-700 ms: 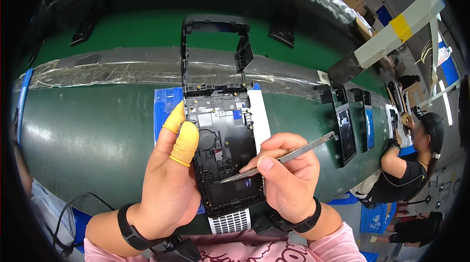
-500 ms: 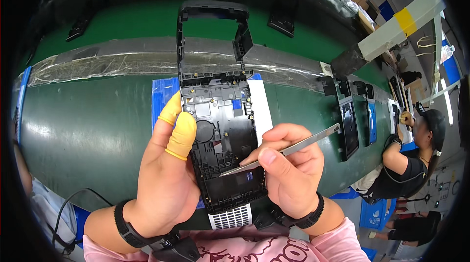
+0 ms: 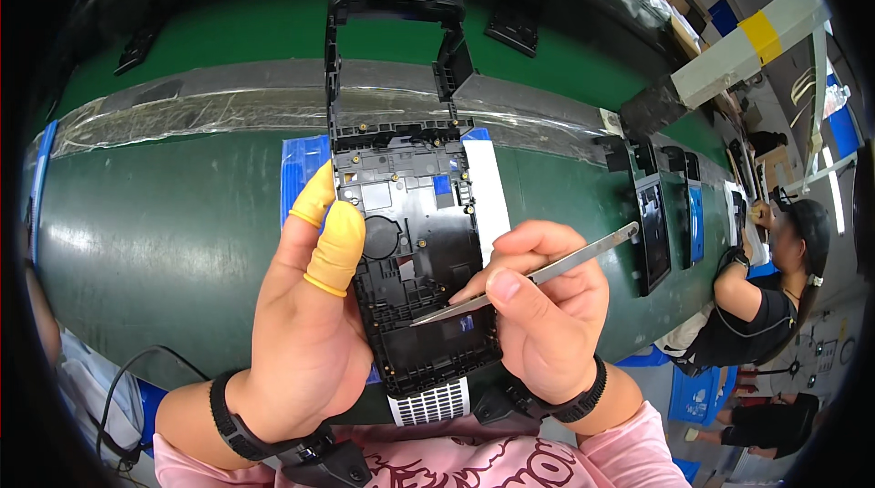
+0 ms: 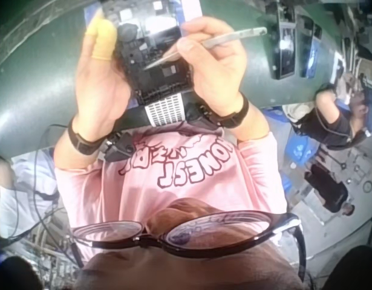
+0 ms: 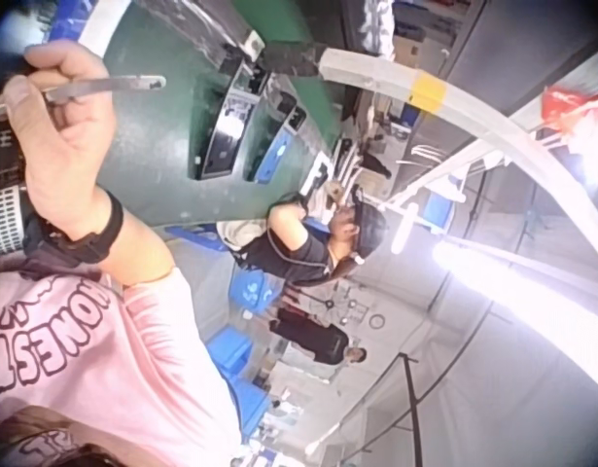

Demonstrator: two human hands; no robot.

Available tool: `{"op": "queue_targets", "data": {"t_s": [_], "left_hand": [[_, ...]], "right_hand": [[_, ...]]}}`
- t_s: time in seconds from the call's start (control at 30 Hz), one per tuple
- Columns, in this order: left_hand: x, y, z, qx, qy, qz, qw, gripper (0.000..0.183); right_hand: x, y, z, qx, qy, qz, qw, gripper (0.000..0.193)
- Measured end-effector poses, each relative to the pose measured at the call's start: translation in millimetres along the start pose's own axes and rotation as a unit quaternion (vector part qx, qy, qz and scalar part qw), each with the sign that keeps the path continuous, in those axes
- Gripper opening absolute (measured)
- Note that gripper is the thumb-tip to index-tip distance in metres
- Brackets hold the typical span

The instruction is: Assembling or repairing plastic housings for electronic devices on an industrial production line.

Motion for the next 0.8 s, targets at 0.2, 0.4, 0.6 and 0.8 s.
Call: {"op": "queue_targets", "data": {"t_s": [0.2, 0.4, 0.6, 0.8], "left_hand": [[-0.7, 0.4, -0.3, 0.003, 0.0, 0.001, 1.0, 0.043], [0.5, 2.7, -2.6, 0.025, 0.007, 0.01, 1.0, 0.058], [0.0, 3.8, -11.9, 0.061, -0.038, -0.002, 0.997, 0.09], [-48.7, 10.5, -1.8, 0.016, -0.1, -0.178, 0.979, 0.089]], "right_hand": [[-1.7, 1.3, 0.8, -0.005, 0.02, 0.001, 1.0, 0.024], [-0.7, 1.6, 1.5, -0.005, 0.018, 0.006, 1.0, 0.024], [6.7, -0.4, 5.7, -0.014, 0.025, 0.022, 0.999, 0.023], [53.2, 13.9, 28.5, -0.086, -0.012, 0.115, 0.99, 0.025]]}}
Point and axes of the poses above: each hand's wrist, its own y-axis away from the middle knuckle, its own z-axis out of the back of the hand, x = y × z, the point moved 10 cm from there along -y, towards the middle knuckle, and after that the axes turned 1 degree about -z, right-handed, at the moved point
